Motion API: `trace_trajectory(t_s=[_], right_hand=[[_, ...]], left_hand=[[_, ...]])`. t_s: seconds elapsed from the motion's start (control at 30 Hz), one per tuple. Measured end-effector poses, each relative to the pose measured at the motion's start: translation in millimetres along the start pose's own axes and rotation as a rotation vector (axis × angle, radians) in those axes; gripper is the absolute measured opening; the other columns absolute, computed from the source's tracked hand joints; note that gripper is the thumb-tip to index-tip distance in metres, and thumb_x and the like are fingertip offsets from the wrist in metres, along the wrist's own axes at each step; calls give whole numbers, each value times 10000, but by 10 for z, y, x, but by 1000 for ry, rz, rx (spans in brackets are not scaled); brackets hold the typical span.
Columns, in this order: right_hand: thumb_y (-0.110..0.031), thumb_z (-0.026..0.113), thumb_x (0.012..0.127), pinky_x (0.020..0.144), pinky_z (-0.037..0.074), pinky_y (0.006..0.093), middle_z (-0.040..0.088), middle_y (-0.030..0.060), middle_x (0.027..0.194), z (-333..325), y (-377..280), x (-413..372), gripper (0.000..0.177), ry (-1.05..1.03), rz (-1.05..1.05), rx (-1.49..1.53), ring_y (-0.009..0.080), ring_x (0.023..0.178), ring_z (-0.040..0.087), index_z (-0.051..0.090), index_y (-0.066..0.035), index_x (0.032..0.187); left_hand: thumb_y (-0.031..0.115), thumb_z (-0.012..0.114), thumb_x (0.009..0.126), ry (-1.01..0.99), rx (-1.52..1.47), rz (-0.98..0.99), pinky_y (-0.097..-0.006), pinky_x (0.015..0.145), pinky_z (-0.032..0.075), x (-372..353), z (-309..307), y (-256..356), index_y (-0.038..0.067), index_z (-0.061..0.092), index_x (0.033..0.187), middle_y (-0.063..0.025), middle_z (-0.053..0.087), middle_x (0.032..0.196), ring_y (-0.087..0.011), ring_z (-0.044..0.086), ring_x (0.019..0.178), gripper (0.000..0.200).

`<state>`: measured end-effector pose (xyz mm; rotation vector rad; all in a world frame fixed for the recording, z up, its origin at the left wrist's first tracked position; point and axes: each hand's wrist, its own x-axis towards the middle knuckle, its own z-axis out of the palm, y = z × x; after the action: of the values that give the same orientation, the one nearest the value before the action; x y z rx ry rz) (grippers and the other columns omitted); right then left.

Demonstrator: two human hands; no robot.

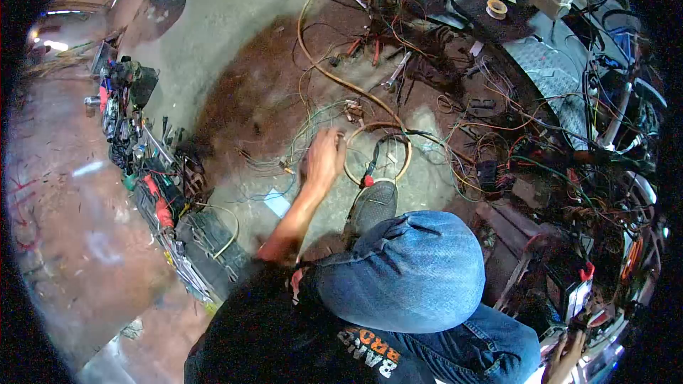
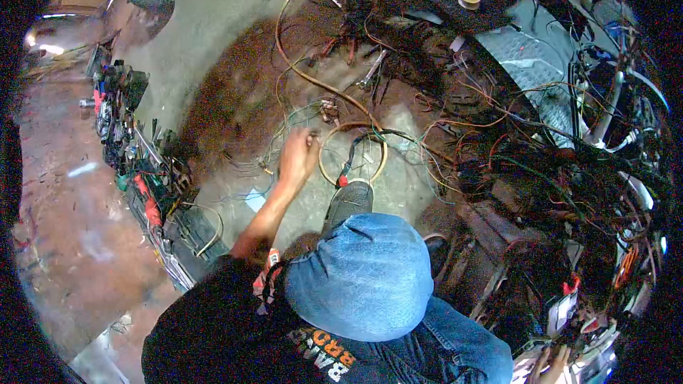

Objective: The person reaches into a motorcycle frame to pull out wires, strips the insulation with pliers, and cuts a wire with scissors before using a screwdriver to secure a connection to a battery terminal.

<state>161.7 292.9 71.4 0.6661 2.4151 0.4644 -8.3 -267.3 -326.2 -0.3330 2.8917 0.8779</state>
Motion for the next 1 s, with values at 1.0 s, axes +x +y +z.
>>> trace_trajectory(t_s=[1.0], right_hand=[[-121,517,1034,1060,418,413,533,207,1270,299,294,-100,248,439,-104,448,370,1197,543,566,19,1232]], left_hand=[[233,642,1002,-287,-648,-128,-360,821,515,697,-262,296,-55,617,1275,-154,687,1126,-216,644,930,398]])
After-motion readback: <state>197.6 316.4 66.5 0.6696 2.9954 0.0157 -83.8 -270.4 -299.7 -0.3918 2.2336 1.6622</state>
